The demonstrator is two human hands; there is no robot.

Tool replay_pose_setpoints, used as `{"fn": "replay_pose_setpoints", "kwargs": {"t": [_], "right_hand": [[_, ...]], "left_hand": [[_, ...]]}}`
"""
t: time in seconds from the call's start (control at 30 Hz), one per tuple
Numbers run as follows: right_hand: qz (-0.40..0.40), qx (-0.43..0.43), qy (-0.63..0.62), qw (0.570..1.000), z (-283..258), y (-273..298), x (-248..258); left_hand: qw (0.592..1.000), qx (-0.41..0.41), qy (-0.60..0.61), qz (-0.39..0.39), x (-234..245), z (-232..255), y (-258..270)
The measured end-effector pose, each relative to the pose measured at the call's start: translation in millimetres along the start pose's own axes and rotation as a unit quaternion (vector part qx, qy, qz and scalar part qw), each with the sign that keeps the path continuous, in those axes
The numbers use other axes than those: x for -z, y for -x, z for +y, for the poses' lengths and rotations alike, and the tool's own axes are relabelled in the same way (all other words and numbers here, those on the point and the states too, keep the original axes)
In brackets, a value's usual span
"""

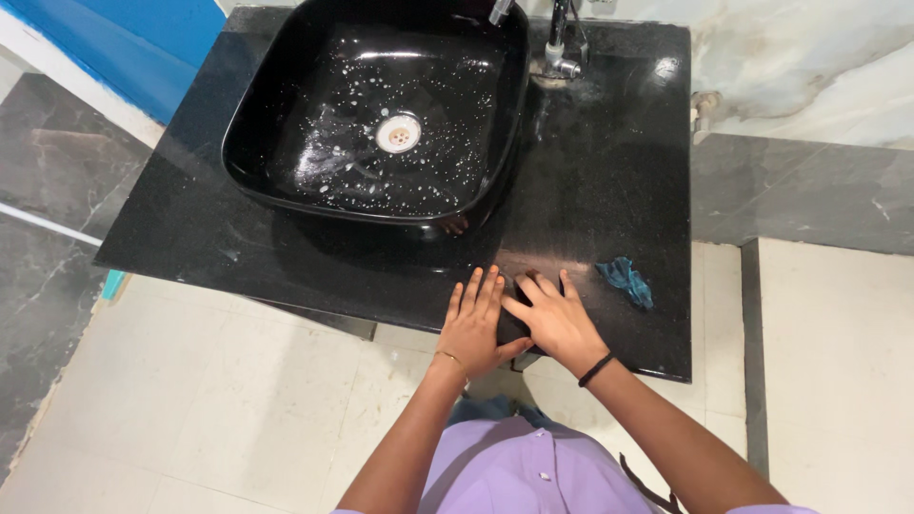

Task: The person cleans a black bathroom sink and countertop using a blue cloth and a small metal bowl containing cleaning solution. They wipe the countertop around the sink, rinse the cloth under the faucet, and scrub the sink basin and faucet area.

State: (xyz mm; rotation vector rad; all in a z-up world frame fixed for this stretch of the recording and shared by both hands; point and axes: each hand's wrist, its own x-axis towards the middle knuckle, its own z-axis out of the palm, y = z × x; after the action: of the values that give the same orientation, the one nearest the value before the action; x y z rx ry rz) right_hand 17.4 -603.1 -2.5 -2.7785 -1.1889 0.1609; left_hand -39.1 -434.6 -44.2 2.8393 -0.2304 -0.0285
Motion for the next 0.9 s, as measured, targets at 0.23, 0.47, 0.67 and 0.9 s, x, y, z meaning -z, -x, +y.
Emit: {"fn": "replay_pose_setpoints", "kwargs": {"t": [0.23,0.47,0.67,0.9], "right_hand": [[0.118,-0.023,-0.005,0.993,35.5,28.4,-24.6],[0.164,-0.065,-0.075,0.981,33.8,37.0,-37.7],[0.181,-0.054,-0.060,0.980,28.9,40.7,-38.1],[0.188,-0.101,-0.081,0.974,34.6,36.7,-28.2]], "left_hand": [[1.000,0.021,0.006,-0.008,-0.1,-0.9,-0.1],[0.999,0.026,0.008,-0.028,3.8,0.6,-1.8],[0.998,0.035,0.000,-0.044,4.9,3.1,-2.4],[0.999,0.028,0.000,-0.030,5.4,3.2,-2.7]]}}
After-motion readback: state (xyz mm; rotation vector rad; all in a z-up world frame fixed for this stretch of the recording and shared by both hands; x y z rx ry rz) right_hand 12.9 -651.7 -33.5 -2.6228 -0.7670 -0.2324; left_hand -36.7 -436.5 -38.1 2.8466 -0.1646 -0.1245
